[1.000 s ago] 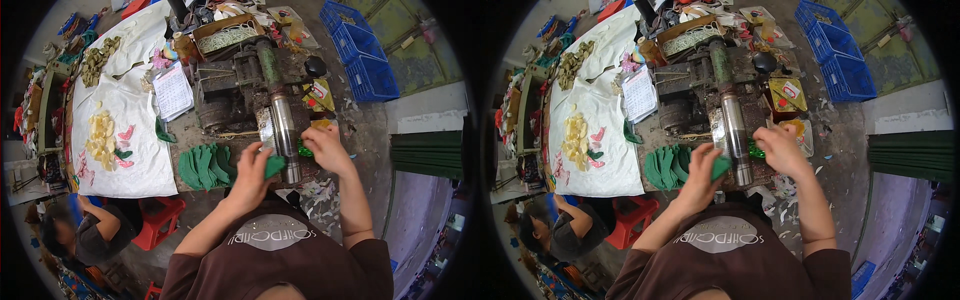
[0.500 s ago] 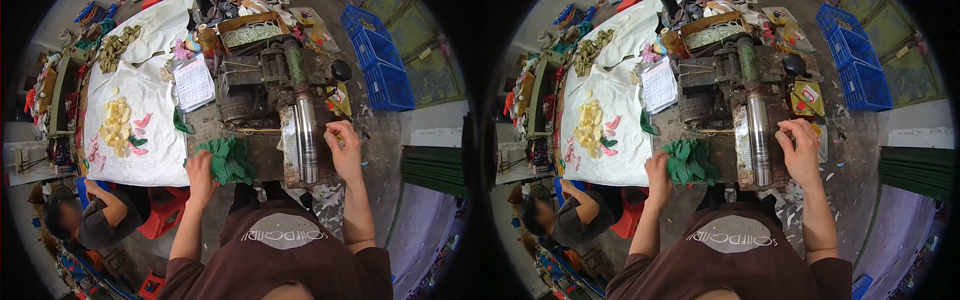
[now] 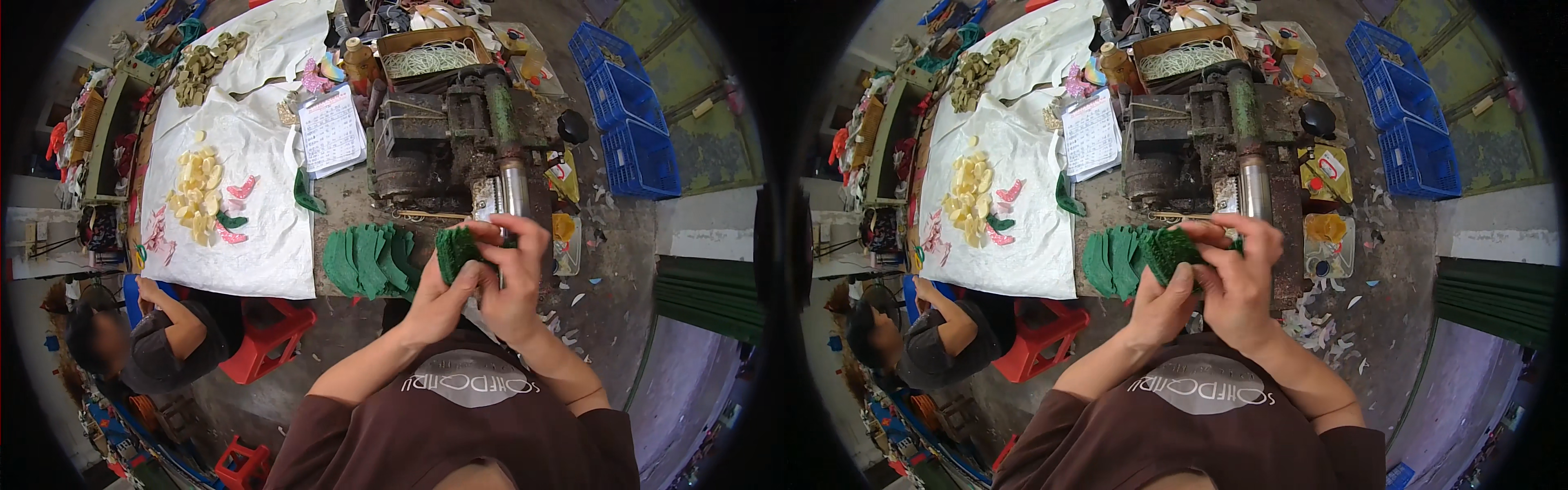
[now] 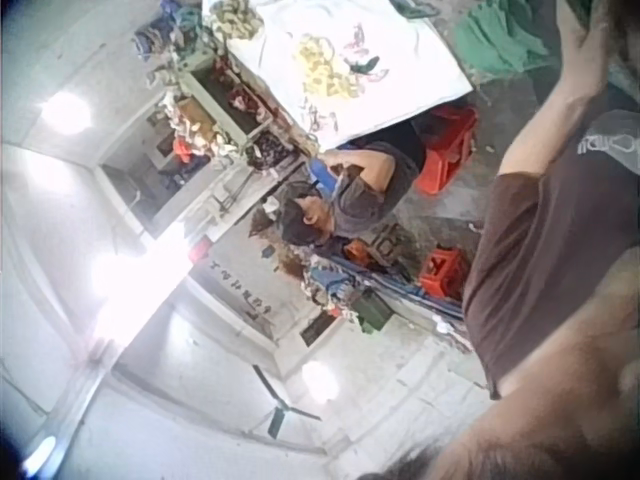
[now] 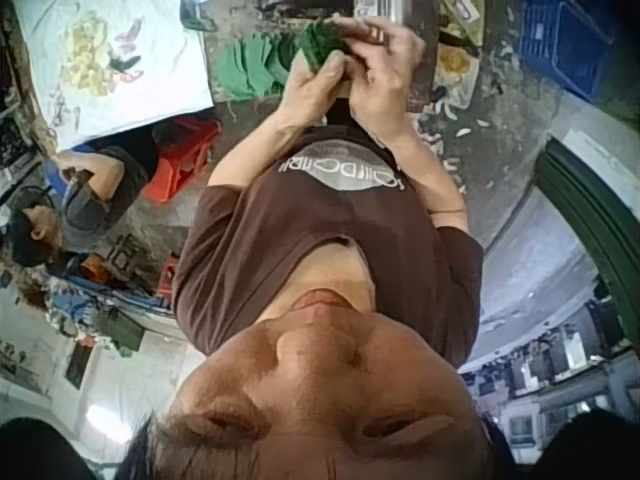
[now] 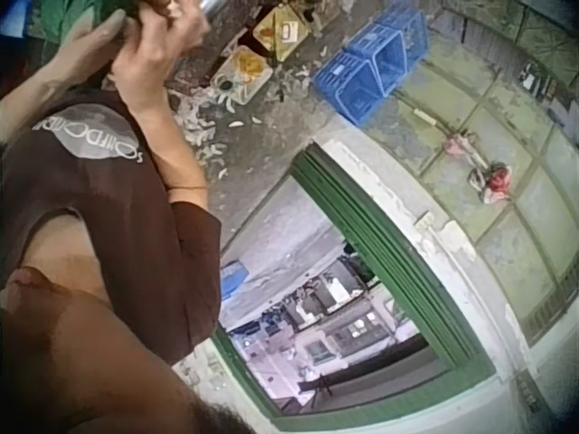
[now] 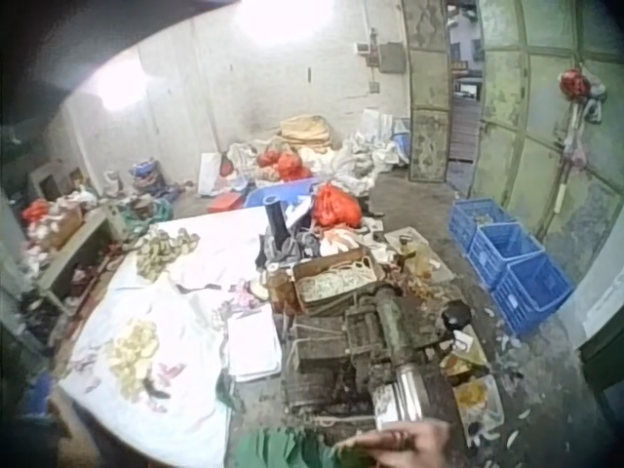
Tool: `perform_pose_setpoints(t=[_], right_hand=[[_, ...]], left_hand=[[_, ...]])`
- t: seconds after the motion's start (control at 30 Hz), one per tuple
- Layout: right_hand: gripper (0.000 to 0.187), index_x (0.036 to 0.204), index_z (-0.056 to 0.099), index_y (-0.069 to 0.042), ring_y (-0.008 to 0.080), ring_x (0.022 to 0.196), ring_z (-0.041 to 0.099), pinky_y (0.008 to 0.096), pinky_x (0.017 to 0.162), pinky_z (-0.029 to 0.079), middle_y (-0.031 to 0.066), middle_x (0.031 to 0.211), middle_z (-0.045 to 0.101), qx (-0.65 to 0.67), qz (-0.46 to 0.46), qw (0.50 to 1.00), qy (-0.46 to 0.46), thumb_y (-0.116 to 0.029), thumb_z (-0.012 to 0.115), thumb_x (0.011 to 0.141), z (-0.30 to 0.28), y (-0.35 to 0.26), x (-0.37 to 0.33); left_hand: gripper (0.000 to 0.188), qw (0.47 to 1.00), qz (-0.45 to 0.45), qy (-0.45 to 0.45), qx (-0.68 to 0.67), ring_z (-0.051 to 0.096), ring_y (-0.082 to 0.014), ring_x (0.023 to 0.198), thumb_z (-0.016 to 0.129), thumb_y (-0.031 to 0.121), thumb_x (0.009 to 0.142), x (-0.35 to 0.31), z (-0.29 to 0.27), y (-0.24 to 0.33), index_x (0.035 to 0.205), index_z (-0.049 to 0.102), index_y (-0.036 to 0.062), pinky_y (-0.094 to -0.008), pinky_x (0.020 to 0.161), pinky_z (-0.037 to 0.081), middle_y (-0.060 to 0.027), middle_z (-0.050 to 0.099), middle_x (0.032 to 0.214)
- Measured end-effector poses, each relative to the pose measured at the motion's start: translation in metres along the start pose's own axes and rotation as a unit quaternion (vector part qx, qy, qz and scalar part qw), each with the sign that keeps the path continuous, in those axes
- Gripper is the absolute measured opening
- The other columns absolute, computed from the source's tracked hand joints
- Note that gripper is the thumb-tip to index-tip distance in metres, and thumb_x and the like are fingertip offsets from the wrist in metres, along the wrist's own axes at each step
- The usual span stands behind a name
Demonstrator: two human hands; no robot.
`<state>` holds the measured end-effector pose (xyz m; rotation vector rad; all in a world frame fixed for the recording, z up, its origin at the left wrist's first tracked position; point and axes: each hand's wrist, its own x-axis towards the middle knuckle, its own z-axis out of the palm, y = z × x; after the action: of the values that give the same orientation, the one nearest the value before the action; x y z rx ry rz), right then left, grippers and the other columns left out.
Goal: The person wraps green glittery material around a cylindrical metal object using both hands. They repeatedly pick up the material, wrap it around the cylinder, and place the wrapped item on a pile on the table. Another person is visible in the background working at a separate table.
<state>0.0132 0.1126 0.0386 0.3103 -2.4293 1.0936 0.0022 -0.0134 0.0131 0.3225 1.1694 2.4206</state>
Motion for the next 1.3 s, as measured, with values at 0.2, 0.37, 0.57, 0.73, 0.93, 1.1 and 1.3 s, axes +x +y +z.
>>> perform_pose_setpoints(t=[0.2, 0.37, 0.57, 0.73, 0.93, 1.1, 1.3], right_hand=[[0.014, 0.086, 0.055, -0.003, 0.0301, 0.093, 0.051, 0.0419, 0.088, 0.038, 0.0106, 0.091, 0.059, 0.134, 0.144, 0.98, 0.016, -0.003, 0.067, 0.08, -0.034, 0.025, 0.002], [0.005, 0.088, 0.059, -0.007, 0.0243, 0.081, 0.056, 0.0365, 0.087, 0.032, 0.0057, 0.081, 0.061, -0.113, 0.18, 0.959, -0.187, -0.012, 0.06, 0.085, -0.107, 0.084, 0.02], [0.009, 0.091, 0.063, -0.009, 0.0246, 0.089, 0.053, 0.0367, 0.089, 0.029, 0.0058, 0.085, 0.059, -0.139, 0.137, 0.955, -0.223, -0.009, 0.063, 0.082, -0.066, 0.085, -0.003], [0.014, 0.094, 0.063, -0.006, 0.0268, 0.094, 0.053, 0.0384, 0.092, 0.032, 0.0078, 0.092, 0.058, -0.126, 0.131, 0.979, -0.096, -0.011, 0.065, 0.082, -0.059, 0.079, 0.0], [0.016, 0.097, 0.063, -0.003, 0.0281, 0.095, 0.055, 0.0385, 0.087, 0.04, 0.0101, 0.098, 0.06, -0.034, 0.165, 0.985, -0.039, -0.011, 0.066, 0.083, -0.06, 0.081, -0.002], [0.015, 0.097, 0.063, -0.002, 0.0263, 0.095, 0.056, 0.0363, 0.086, 0.042, 0.0108, 0.097, 0.06, -0.02, 0.162, 0.987, -0.01, -0.011, 0.065, 0.085, -0.056, 0.083, -0.001], [0.014, 0.097, 0.062, 0.0, 0.0238, 0.089, 0.056, 0.0346, 0.079, 0.045, 0.011, 0.096, 0.06, 0.06, 0.17, 0.983, -0.028, -0.008, 0.065, 0.086, -0.057, 0.056, 0.005]], left_hand=[[0.026, 0.948, 0.026, 0.171, 0.267, 0.05, -0.0136, 0.099, 0.053, 0.009, 0.096, 0.006, 0.008, 0.002, 0.121, 0.046, 0.0029, -0.0294, 0.09, 0.042, -0.0052, 0.054, 0.108], [0.037, 0.874, -0.008, 0.11, 0.474, 0.05, -0.021, 0.098, 0.058, 0.002, 0.089, 0.002, -0.038, 0.002, 0.123, 0.044, 0.0014, -0.0323, 0.091, 0.041, -0.0115, 0.051, 0.104], [0.06, 0.81, -0.01, -0.039, 0.585, 0.044, -0.0398, 0.114, 0.069, -0.002, 0.076, 0.002, 0.003, -0.021, 0.129, 0.043, 0.0038, -0.0435, 0.099, 0.037, -0.021, 0.035, 0.13], [0.046, 0.848, 0.01, 0.029, 0.53, 0.047, -0.037, 0.114, 0.064, -0.008, 0.076, -0.003, -0.02, -0.014, 0.119, 0.049, 0.0001, -0.0398, 0.099, 0.039, -0.0195, 0.045, 0.121], [0.038, 0.75, 0.088, 0.211, 0.62, 0.049, -0.0347, 0.114, 0.054, -0.015, 0.076, -0.03, -0.109, 0.043, 0.111, 0.055, -0.0012, -0.0383, 0.099, 0.039, -0.017, 0.05, 0.118], [0.045, 0.594, -0.074, 0.016, 0.801, 0.049, -0.0361, 0.108, 0.06, -0.007, 0.069, -0.079, -0.161, 0.034, 0.112, 0.057, 0.0034, -0.0442, 0.094, 0.038, -0.0153, 0.049, 0.124], [0.039, 0.756, -0.133, 0.036, 0.64, 0.05, -0.0356, 0.115, 0.062, 0.0, 0.078, -0.062, -0.124, 0.048, 0.116, 0.056, 0.0024, -0.0422, 0.097, 0.041, -0.0175, 0.049, 0.122]])
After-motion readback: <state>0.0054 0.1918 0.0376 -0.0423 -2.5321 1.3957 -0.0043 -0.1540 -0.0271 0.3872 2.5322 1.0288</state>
